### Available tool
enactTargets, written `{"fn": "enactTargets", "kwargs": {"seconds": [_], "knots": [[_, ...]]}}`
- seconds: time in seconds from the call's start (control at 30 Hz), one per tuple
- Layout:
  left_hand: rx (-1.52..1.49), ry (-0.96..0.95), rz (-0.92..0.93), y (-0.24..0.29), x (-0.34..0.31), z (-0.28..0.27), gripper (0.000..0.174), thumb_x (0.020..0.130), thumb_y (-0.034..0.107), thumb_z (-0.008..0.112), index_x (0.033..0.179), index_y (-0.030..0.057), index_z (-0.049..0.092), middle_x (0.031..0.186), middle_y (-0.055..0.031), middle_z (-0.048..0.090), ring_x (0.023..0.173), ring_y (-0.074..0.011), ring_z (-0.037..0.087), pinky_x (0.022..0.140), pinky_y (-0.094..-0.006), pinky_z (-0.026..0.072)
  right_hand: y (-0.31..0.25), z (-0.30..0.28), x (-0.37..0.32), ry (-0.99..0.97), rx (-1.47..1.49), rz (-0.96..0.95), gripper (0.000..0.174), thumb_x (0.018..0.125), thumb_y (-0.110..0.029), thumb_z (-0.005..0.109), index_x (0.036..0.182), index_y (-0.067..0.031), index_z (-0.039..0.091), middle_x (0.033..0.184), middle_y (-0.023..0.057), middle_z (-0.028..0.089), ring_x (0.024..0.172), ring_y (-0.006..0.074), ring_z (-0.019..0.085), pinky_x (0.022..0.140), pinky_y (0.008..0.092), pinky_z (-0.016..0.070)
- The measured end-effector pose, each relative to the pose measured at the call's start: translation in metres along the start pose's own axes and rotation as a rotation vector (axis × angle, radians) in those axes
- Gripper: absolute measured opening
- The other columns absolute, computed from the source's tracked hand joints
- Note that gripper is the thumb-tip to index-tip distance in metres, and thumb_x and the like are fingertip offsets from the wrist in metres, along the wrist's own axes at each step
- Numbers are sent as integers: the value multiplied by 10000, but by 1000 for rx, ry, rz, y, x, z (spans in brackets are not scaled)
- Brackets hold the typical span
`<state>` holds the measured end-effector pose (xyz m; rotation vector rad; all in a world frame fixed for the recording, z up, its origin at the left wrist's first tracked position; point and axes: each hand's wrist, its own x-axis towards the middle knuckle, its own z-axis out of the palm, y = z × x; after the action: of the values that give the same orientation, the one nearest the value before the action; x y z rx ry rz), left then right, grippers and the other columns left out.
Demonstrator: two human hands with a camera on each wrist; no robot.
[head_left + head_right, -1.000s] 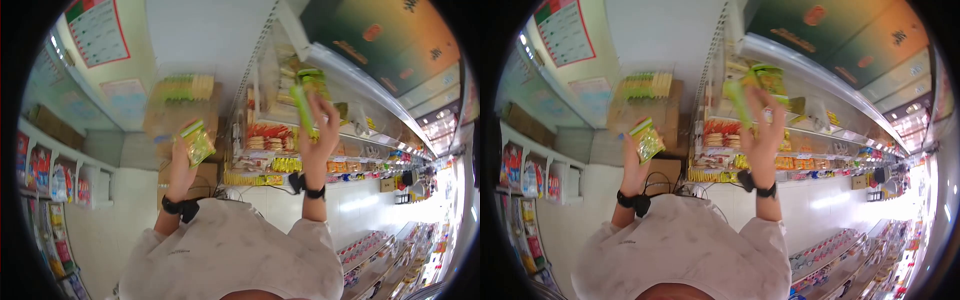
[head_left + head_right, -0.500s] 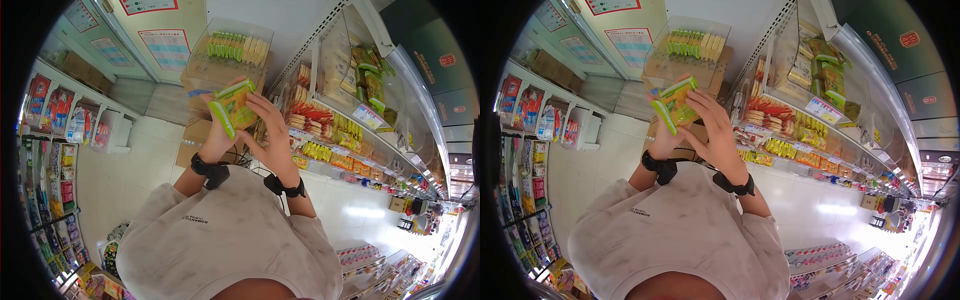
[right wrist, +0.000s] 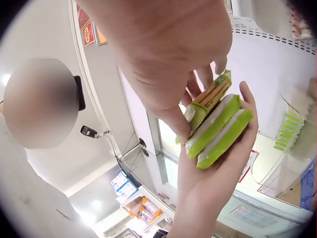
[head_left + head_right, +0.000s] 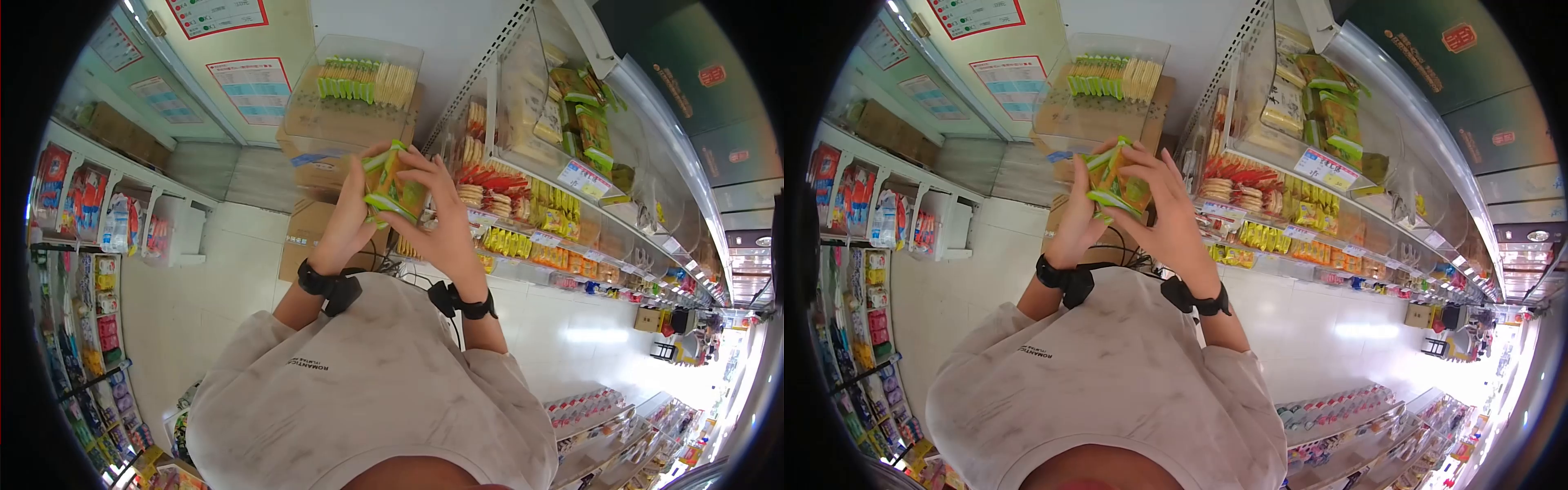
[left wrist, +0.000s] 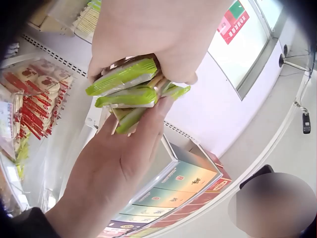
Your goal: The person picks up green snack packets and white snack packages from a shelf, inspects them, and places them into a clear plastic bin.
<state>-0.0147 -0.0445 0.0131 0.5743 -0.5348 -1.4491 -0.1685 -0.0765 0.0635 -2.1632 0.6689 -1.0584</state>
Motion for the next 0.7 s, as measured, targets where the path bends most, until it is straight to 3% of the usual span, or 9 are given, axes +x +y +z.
{"fn": "enactTargets", "kwargs": {"seconds": [0.03,0.13,0.23,0.33,0.43,0.53,0.63,0.7], "knots": [[-12,41,-43,2,-1,0,681,1067,610,293,1505,100,405,1455,-101,527,1320,-221,554,1069,-408,512,-4,-6,0,-42,-13,-12,529,802,-70,817,1277,-73,583,1420,114,588,1437,363,455,1248,567,204],[-118,-88,-213,4,-2,-10,676,1066,622,292,1466,101,454,1392,-85,578,1256,-195,604,1050,-382,521,0,-16,-1,-161,-38,-58,563,802,-52,807,1305,-81,556,1428,91,588,1441,351,453,1257,574,178],[-76,17,-263,2,-2,2,721,1052,660,302,1472,100,472,1392,-72,591,1288,-204,585,1057,-372,493,3,-25,-3,-215,28,-50,637,808,-42,799,1367,-83,496,1445,83,578,1446,342,450,1264,578,157],[-82,-3,-303,1,0,-1,733,1053,657,303,1498,90,436,1424,-81,563,1317,-209,561,1088,-383,479,5,-27,-5,-216,93,-60,705,810,-33,792,1414,-81,433,1453,86,572,1441,330,458,1267,581,146],[-101,-218,-202,1,-4,5,666,1078,570,374,1507,63,409,1422,-85,549,1281,-193,581,1066,-376,512,7,-31,-9,-180,162,-67,720,805,-53,803,1424,-80,436,1457,95,568,1425,325,476,1266,583,147],[-3,-310,-125,0,-9,6,645,1065,485,502,1525,50,379,1472,-87,503,1323,-202,545,1091,-383,495,7,-36,-9,-208,155,-88,732,789,-99,830,1426,-81,469,1464,100,561,1411,329,489,1266,579,152],[-130,-245,-163,-8,-8,1,647,1042,412,585,1533,52,368,1486,-80,488,1336,-202,532,1098,-392,490,0,-41,-4,-270,64,-112,757,773,-138,851,1437,-85,491,1476,106,551,1413,339,482,1265,572,161],[-97,-230,-164,-9,-9,2,651,1062,451,520,1547,53,347,1522,-102,453,1383,-240,490,1128,-417,456,-5,-41,-5,-268,31,-118,759,771,-142,852,1441,-85,500,1480,113,547,1420,340,474,1262,570,176]]}}
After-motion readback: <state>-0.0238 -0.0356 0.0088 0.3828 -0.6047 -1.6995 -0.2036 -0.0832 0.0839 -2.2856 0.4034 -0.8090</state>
